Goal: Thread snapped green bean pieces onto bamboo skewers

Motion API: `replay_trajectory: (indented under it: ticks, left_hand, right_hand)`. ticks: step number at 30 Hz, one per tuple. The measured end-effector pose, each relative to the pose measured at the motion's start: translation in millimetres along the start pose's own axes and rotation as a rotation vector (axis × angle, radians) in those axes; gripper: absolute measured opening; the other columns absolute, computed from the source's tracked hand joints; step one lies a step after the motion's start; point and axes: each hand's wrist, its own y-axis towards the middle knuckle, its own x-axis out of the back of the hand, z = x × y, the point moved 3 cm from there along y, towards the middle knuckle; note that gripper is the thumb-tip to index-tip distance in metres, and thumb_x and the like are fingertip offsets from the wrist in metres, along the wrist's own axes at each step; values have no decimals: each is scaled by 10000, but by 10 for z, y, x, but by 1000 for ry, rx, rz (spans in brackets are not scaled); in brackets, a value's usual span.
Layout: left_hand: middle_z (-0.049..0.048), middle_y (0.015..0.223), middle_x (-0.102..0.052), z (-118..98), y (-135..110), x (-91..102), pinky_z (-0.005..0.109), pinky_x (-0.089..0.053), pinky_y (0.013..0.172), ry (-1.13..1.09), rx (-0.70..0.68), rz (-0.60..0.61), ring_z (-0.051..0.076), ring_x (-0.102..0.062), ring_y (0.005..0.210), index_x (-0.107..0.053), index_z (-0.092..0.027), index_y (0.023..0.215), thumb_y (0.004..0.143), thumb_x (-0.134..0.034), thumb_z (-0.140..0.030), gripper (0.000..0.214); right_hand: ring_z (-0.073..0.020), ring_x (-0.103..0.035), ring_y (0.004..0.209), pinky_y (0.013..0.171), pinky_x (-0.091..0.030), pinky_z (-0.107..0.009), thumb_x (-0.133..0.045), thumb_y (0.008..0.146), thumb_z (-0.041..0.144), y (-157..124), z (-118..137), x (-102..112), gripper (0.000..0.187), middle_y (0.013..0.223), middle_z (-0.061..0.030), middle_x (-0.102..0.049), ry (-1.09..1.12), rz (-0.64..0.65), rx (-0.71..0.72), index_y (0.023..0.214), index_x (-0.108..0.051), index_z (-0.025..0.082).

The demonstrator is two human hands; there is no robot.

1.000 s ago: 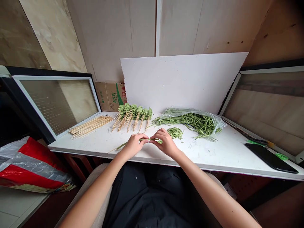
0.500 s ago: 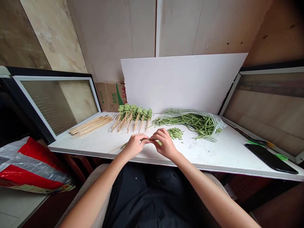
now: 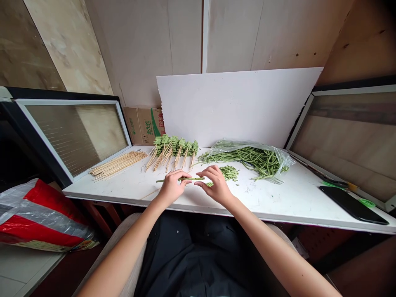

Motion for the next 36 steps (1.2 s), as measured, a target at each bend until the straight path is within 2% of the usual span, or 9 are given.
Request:
replay_trajectory:
  ticks: [5, 9, 16, 18, 23, 27, 31, 33, 36]
  left_hand:
    - [36, 894, -788, 4, -7, -12, 335, -541, 783, 13, -6, 0, 214, -726, 831, -773, -230, 936, 898, -803, -150, 93]
    - [40, 895, -787, 20, -14, -16, 338, -543, 781, 14, 0, -1, 212, -724, 825, -773, -228, 935, 897, -800, -149, 91]
    - [66, 917, -750, 53, -7, 6, 310, -557, 700, -36, -12, -21, 203, -714, 820, -785, -209, 929, 913, -789, -192, 23]
    - [72, 929, -734, 59, 3, 29, 297, -561, 681, -34, -17, -47, 198, -711, 822, -794, -203, 943, 919, -792, -225, 32]
    - [66, 927, -709, 98, 18, 83, 289, -560, 670, -31, 13, -125, 173, -683, 772, -808, -197, 971, 926, -792, -248, 70]
    - [61, 924, -703, 108, 23, 97, 289, -563, 688, -27, 20, -149, 172, -680, 782, -807, -196, 973, 931, -790, -258, 76]
    - [60, 930, -705, 81, 30, 89, 294, -579, 720, -59, 26, -163, 174, -686, 802, -804, -194, 962, 917, -802, -240, 64]
    - [61, 929, -705, 56, 31, 83, 300, -590, 734, -80, 27, -176, 177, -688, 812, -805, -195, 950, 910, -810, -241, 61]
    - [62, 929, -706, 9, 28, 73, 304, -596, 738, -94, 22, -177, 178, -690, 815, -810, -198, 946, 909, -815, -257, 70]
  right_hand:
    - [-299, -617, 1011, 912, -535, -470, -798, 932, 445, -11, -51, -7, 347, 1008, -91, -742, 7, 25, -35, 1219, -725, 264]
    - [-308, -629, 1040, 945, -534, -493, -823, 888, 529, -16, -58, -26, 512, 1055, -97, -763, 88, 52, -81, 1311, -692, 271]
    - [-327, -695, 1133, 909, -538, -468, -880, 774, 644, -24, -101, -36, 805, 1153, -130, -773, 422, 20, -336, 1431, -618, 261]
    - [-321, -706, 1133, 918, -540, -465, -825, 826, 665, -20, -123, -38, 778, 1172, -138, -771, 536, 15, -404, 1444, -601, 248]
    - [-305, -688, 1184, 893, -557, -445, -454, 1044, 696, -18, -186, -37, 619, 1214, -154, -765, 783, -69, -497, 1424, -601, 229]
    - [-316, -667, 1264, 904, -567, -449, -350, 1059, 715, -5, -188, -30, 653, 1252, -163, -761, 863, -103, -556, 1447, -551, 230]
    - [-316, -676, 1265, 898, -582, -451, -159, 1032, 787, 10, -169, -35, 794, 1260, -177, -756, 800, -65, -597, 1463, -521, 227]
    - [-313, -689, 1237, 890, -588, -444, -139, 1014, 814, -3, -179, -60, 840, 1244, -179, -758, 789, -48, -609, 1457, -537, 222]
    - [-309, -701, 1201, 877, -594, -429, -297, 1006, 823, -43, -200, -115, 785, 1221, -170, -760, 819, -41, -585, 1425, -578, 222]
